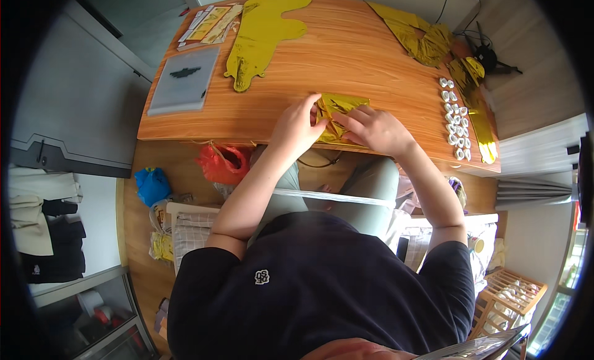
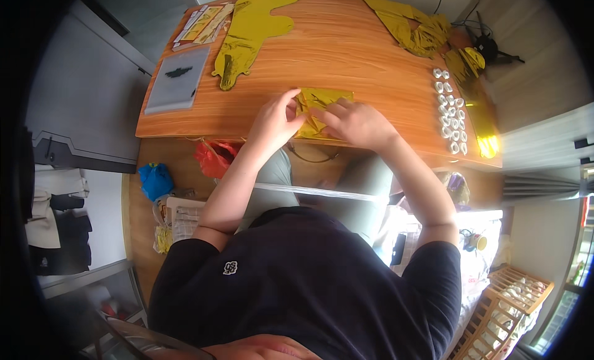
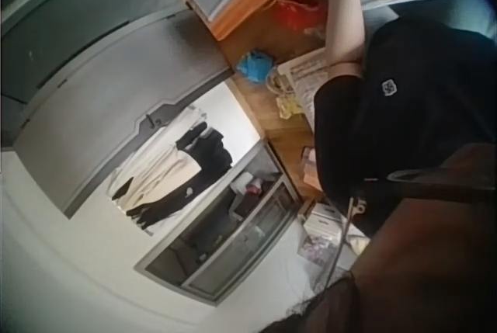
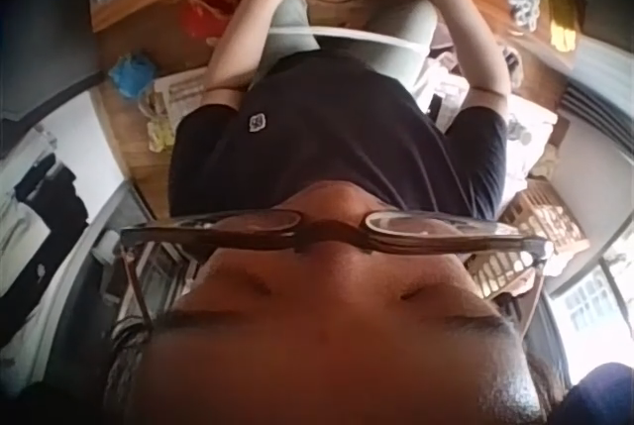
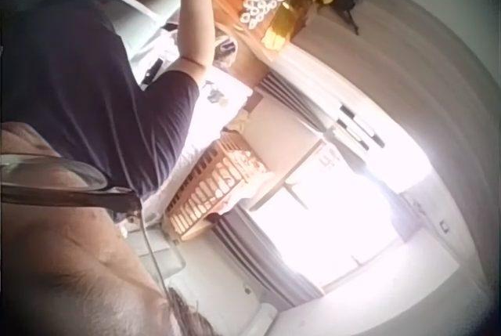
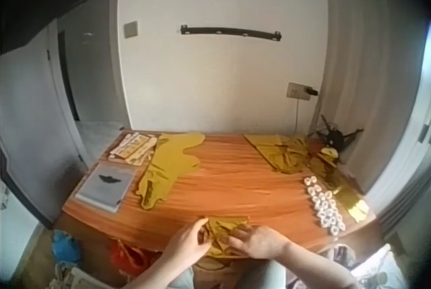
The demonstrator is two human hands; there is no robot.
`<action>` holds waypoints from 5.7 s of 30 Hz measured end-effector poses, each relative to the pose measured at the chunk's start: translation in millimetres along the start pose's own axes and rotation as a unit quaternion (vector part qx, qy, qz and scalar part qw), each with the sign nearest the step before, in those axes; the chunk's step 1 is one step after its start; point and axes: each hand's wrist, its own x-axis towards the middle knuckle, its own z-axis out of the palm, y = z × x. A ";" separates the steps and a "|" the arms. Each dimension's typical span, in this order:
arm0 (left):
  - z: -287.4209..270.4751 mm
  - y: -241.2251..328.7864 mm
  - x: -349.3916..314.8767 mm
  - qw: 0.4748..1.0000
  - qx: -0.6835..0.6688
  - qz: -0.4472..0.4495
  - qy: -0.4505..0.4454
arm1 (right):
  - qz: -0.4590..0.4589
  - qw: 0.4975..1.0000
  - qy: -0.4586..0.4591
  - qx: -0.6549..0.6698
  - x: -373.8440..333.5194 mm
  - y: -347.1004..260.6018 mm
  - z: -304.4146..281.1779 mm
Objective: Folding a gold-colored foil sheet and placing it onto a cardboard backing for packaging.
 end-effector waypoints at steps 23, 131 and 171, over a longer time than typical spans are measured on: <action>6.3 14.9 38.5 0.988 0.031 -0.153 -0.008 | 0.074 0.988 0.121 -0.067 10.2 -8.6 24.8; -2.6 -0.8 -80.5 0.931 0.294 0.217 -0.005 | -0.056 0.985 0.033 0.158 76.0 24.2 22.9; 12.0 23.0 -79.7 0.922 0.360 0.144 0.015 | 0.020 0.996 -0.026 0.081 32.2 -9.5 8.0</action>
